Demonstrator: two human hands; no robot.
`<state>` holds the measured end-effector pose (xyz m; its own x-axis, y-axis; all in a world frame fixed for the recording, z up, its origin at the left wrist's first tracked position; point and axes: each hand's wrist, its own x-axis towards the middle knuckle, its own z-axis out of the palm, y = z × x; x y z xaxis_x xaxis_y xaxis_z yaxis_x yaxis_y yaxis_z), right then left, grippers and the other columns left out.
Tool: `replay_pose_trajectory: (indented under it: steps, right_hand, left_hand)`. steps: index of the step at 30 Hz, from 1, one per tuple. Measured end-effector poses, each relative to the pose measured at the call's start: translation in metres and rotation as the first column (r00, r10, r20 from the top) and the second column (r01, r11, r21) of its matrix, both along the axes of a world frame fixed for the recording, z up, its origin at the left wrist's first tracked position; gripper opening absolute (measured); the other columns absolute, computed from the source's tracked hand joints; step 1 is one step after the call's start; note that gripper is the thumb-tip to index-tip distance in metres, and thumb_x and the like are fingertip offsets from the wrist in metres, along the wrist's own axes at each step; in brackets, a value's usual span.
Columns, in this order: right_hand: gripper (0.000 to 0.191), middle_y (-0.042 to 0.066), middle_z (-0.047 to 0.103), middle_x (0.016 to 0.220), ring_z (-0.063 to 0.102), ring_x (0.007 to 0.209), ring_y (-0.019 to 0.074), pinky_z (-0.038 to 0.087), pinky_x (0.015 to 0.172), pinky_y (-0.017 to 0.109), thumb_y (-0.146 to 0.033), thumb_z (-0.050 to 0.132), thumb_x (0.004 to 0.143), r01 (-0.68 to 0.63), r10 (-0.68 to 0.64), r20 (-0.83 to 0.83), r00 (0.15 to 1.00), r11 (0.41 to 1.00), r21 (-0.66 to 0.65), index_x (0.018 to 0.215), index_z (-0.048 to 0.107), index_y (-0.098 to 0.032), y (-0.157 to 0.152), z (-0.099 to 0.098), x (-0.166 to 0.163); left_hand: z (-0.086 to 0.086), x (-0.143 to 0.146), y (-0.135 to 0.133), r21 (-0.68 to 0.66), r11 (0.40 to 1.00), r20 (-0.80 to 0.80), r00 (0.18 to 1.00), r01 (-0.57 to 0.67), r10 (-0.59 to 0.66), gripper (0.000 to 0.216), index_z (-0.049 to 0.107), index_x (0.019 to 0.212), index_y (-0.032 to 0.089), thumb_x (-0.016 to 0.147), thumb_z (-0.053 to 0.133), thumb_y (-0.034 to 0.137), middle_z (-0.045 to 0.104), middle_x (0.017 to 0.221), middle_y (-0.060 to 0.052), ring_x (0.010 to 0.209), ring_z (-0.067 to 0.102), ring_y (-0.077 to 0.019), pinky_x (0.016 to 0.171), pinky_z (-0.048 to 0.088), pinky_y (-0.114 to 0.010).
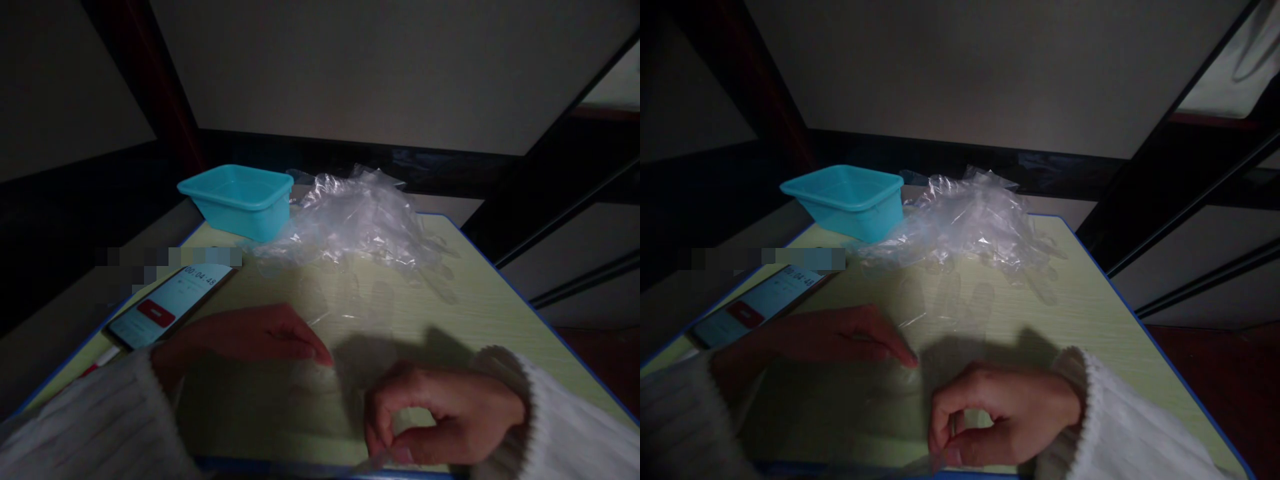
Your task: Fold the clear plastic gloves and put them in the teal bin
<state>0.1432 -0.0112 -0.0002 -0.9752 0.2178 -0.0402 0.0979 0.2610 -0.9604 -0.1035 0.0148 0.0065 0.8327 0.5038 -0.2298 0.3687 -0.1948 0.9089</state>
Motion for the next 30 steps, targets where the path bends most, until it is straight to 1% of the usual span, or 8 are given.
replay_pose_trajectory:
  steps: [5, 7, 11, 15, 19, 24, 27, 30]
  right_hand:
    - [0.010, 0.011, 0.065, 0.076, 0.059, 0.069, 0.0129, 0.051, 0.065, 0.024, -0.015, 0.047, 0.081, 0.018, -0.019, -0.027, 0.999, 0.999, -0.044, 0.072, 0.051, -0.015, 0.000, 0.002, 0.001]
    - [0.010, 0.012, 0.066, 0.076, 0.061, 0.070, 0.0136, 0.051, 0.065, 0.025, -0.016, 0.047, 0.082, 0.019, -0.021, -0.032, 0.999, 0.998, -0.053, 0.072, 0.050, -0.015, 0.000, 0.002, 0.002]
    - [0.011, 0.014, 0.068, 0.079, 0.062, 0.073, 0.0142, 0.051, 0.067, 0.027, -0.019, 0.046, 0.084, 0.014, -0.017, -0.036, 0.999, 0.998, -0.066, 0.074, 0.050, -0.015, 0.002, 0.002, 0.005]
    - [0.013, 0.014, 0.069, 0.082, 0.063, 0.076, 0.0141, 0.051, 0.069, 0.027, -0.022, 0.046, 0.087, 0.020, -0.022, -0.033, 0.999, 0.997, -0.075, 0.076, 0.049, -0.016, 0.005, 0.004, 0.006]
    - [0.017, 0.015, 0.069, 0.081, 0.064, 0.076, 0.0148, 0.051, 0.069, 0.028, -0.026, 0.046, 0.089, 0.042, -0.048, -0.050, 0.998, 0.994, -0.105, 0.076, 0.048, -0.016, 0.007, 0.006, 0.007]
    - [0.018, 0.014, 0.068, 0.086, 0.063, 0.079, 0.0147, 0.048, 0.069, 0.030, -0.027, 0.050, 0.090, 0.145, -0.168, -0.126, 0.978, 0.974, -0.172, 0.077, 0.048, -0.015, 0.012, 0.002, 0.010]
    - [0.018, 0.011, 0.067, 0.092, 0.063, 0.080, 0.0119, 0.048, 0.070, 0.027, -0.028, 0.052, 0.090, 0.231, -0.279, -0.136, 0.951, 0.929, -0.288, 0.080, 0.048, -0.015, 0.020, -0.002, 0.013]
    - [0.017, 0.009, 0.068, 0.094, 0.063, 0.074, 0.0085, 0.048, 0.066, 0.023, -0.027, 0.054, 0.090, 0.339, -0.395, -0.130, 0.909, 0.885, -0.320, 0.080, 0.049, -0.014, 0.028, -0.007, 0.015]
  left_hand:
    - [0.002, -0.002, 0.005, -0.048, 0.991, 0.088, 0.988, -0.121, 0.125, 0.026, 0.068, 0.100, 0.012, 0.088, 0.049, 0.023, 0.071, 0.101, -0.006, 0.097, 0.065, -0.0176, 0.084, 0.047, -0.026]
    - [0.001, -0.004, 0.006, -0.096, 0.986, 0.086, 0.986, -0.137, 0.146, 0.025, 0.068, 0.099, 0.010, 0.088, 0.050, 0.024, 0.071, 0.101, -0.008, 0.096, 0.065, -0.0182, 0.083, 0.048, -0.028]
    - [-0.004, -0.005, 0.006, -0.178, 0.977, 0.050, 0.991, -0.113, 0.124, 0.022, 0.069, 0.097, 0.015, 0.087, 0.054, 0.029, 0.072, 0.099, -0.005, 0.094, 0.066, -0.0182, 0.082, 0.049, -0.029]
    - [-0.007, -0.005, 0.006, -0.197, 0.976, 0.033, 0.994, -0.095, 0.104, 0.022, 0.069, 0.096, 0.019, 0.086, 0.056, 0.033, 0.072, 0.098, -0.003, 0.093, 0.066, -0.0184, 0.081, 0.050, -0.029]
    - [-0.007, -0.005, 0.006, -0.202, 0.975, 0.046, 0.994, -0.092, 0.104, 0.025, 0.069, 0.097, 0.017, 0.087, 0.055, 0.034, 0.072, 0.098, -0.005, 0.093, 0.066, -0.0193, 0.082, 0.049, -0.030]
    - [-0.010, -0.007, 0.008, -0.254, 0.962, 0.099, 0.987, -0.098, 0.127, 0.037, 0.065, 0.105, 0.013, 0.090, 0.048, 0.042, 0.070, 0.104, -0.010, 0.097, 0.065, -0.0213, 0.086, 0.048, -0.034]
    - [-0.016, -0.009, 0.012, -0.326, 0.941, 0.134, 0.981, -0.091, 0.141, 0.050, 0.065, 0.104, 0.010, 0.088, 0.044, 0.053, 0.069, 0.104, -0.013, 0.096, 0.065, -0.0222, 0.086, 0.048, -0.034]
    - [-0.024, -0.009, 0.015, -0.426, 0.902, 0.185, 0.970, -0.065, 0.157, 0.061, 0.065, 0.103, 0.009, 0.088, 0.035, 0.061, 0.069, 0.103, -0.014, 0.096, 0.065, -0.0221, 0.087, 0.047, -0.034]
